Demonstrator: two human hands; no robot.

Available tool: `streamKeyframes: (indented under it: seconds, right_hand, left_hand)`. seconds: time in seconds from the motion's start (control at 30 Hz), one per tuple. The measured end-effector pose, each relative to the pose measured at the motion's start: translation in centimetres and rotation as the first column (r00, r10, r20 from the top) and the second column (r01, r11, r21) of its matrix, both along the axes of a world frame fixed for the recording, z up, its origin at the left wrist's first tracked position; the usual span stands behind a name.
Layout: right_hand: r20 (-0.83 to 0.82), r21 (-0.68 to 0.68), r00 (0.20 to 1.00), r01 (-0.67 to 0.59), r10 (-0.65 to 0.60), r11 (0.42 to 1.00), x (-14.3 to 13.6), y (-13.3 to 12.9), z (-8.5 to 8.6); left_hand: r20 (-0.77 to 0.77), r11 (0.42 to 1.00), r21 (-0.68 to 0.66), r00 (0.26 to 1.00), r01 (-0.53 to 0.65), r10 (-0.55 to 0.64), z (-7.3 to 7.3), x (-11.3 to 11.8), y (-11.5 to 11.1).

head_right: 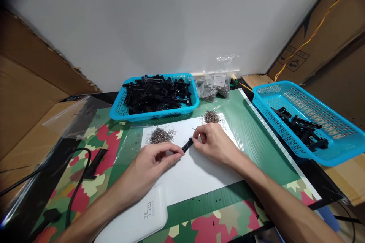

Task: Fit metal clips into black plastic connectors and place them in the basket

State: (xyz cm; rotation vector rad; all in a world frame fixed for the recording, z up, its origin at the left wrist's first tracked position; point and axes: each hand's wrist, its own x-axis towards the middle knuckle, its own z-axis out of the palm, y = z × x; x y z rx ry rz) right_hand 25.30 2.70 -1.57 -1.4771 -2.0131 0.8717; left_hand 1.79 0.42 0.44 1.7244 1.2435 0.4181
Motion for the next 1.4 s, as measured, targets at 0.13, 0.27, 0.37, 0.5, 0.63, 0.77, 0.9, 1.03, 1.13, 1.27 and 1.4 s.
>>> streamKeyframes:
  seconds: [0.13,0.27,0.37,0.5,0.63,0.77,0.9,1.03,1.13,1.27,1.4]
  right_hand:
    - [0.044,0.038,0.999,-0.02,0.019,0.999,-0.1,-0.2,-0.2]
    - [0.051,0.063,0.998,-0.029,0.026,0.998,-0.2,-0.2,-0.4]
    - [0.055,0.097,0.997,-0.054,0.049,0.994,-0.3,-0.3,-0.4]
    - [0.074,0.115,0.992,-0.106,0.098,0.988,-0.3,-0.5,-0.4]
    - [0.077,0.077,0.99,-0.121,0.115,0.99,0.1,-0.4,-0.2]
    - [0.077,0.037,0.986,-0.148,0.145,0.988,0.6,-0.1,0.0]
    - [0.043,-0.022,0.984,-0.171,0.171,0.985,1.4,0.3,0.2]
    - [0.026,-0.062,0.985,-0.168,0.17,0.984,2.6,0.7,0.6]
    - [0.048,-0.015,0.992,-0.116,0.117,0.993,3.1,0.9,0.9]
    - [0.033,0.047,0.998,-0.054,0.053,0.997,3.1,1.1,1.2]
    - [0.039,-0.042,0.988,-0.149,0.151,0.988,3.2,0.8,1.6]
  left_hand:
    - [-0.018,1.0,0.005,1.0,0.005,-0.005,0.2,0.1,0.0]
    - [-0.015,1.0,0.001,1.0,0.025,-0.025,0.3,0.1,-0.1]
    - [-0.019,0.999,0.001,0.999,0.038,-0.038,0.3,0.2,-0.1]
    - [0.008,0.999,-0.024,0.999,0.036,-0.036,0.4,0.2,-0.1]
    - [0.014,0.999,-0.047,1.0,0.01,-0.009,0.3,0.2,-0.1]
    - [0.032,0.997,-0.052,0.998,-0.052,0.054,0.0,0.2,0.0]
    - [0.025,0.997,-0.043,0.997,-0.069,0.071,-0.5,0.1,0.0]
    - [0.053,0.998,-0.054,0.998,-0.017,0.02,-0.7,0.0,0.1]
    - [0.055,1.0,0.004,0.998,0.0,0.0,-0.7,-0.1,0.2]
    - [0.033,1.0,0.02,0.999,-0.004,0.003,-0.6,0.0,0.3]
    - [0.029,1.0,0.001,0.999,-0.024,0.023,-0.3,0.1,0.2]
